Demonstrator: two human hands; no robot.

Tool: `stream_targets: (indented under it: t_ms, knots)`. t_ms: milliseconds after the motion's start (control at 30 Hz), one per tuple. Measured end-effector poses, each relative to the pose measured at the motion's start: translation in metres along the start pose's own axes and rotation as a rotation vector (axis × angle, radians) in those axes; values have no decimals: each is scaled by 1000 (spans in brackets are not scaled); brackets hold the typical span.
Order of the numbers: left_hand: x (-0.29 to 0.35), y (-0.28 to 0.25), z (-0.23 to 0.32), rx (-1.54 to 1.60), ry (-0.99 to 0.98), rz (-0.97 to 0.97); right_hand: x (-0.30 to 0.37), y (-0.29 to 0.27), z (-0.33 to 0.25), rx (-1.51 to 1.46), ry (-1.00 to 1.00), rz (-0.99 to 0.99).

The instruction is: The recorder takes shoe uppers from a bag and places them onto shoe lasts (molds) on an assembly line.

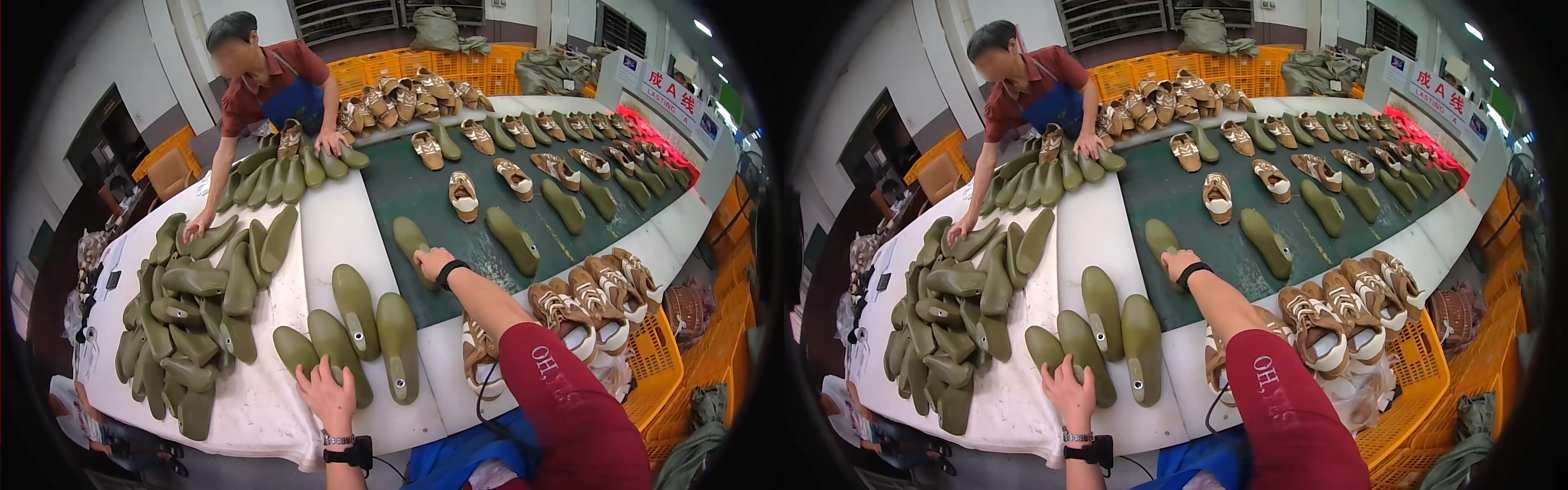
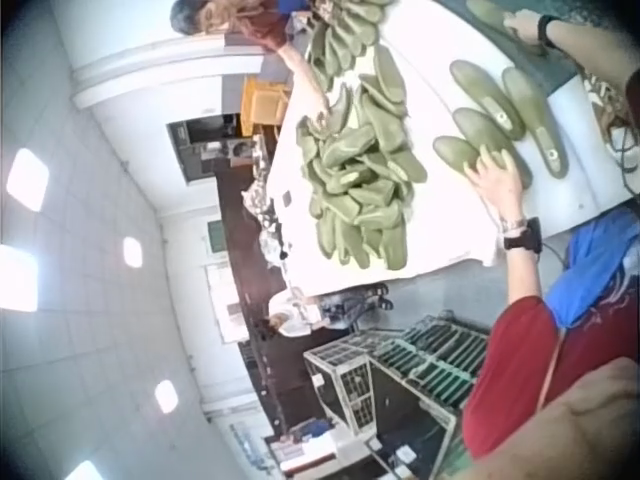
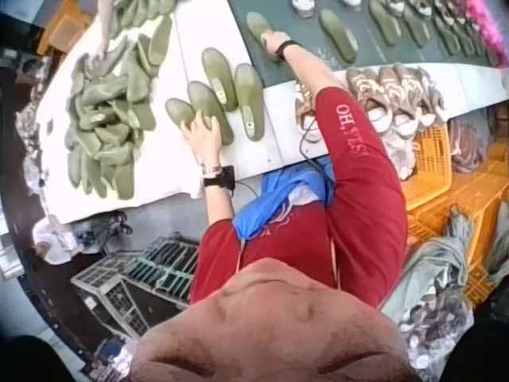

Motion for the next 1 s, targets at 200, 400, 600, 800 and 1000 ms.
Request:
stream_targets:
  t_ms: [200,400,600,800,1000]
  knots:
    - [4,6,-7,-15,2,6,44,-26,-18,75,-57,-76]
    - [1,8,-3,-32,38,-17,189,-54,-40,161,-504,-385]
    - [0,6,-3,-37,33,25,313,2,-40,123,-364,-330]
    - [3,11,-10,-49,30,18,303,-39,-35,-214,-239,-54]
    - [-2,11,-7,-21,39,29,187,-111,-49,-493,-343,21]
Point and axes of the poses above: each hand's wrist, its own x-axis away from the middle knuckle, its own y-axis out of the palm, z = x × y, the point moved 4 cm from there along -x, towards the middle knuckle, and after that the axes turned 6 degrees about -z, right-handed, at the moved point
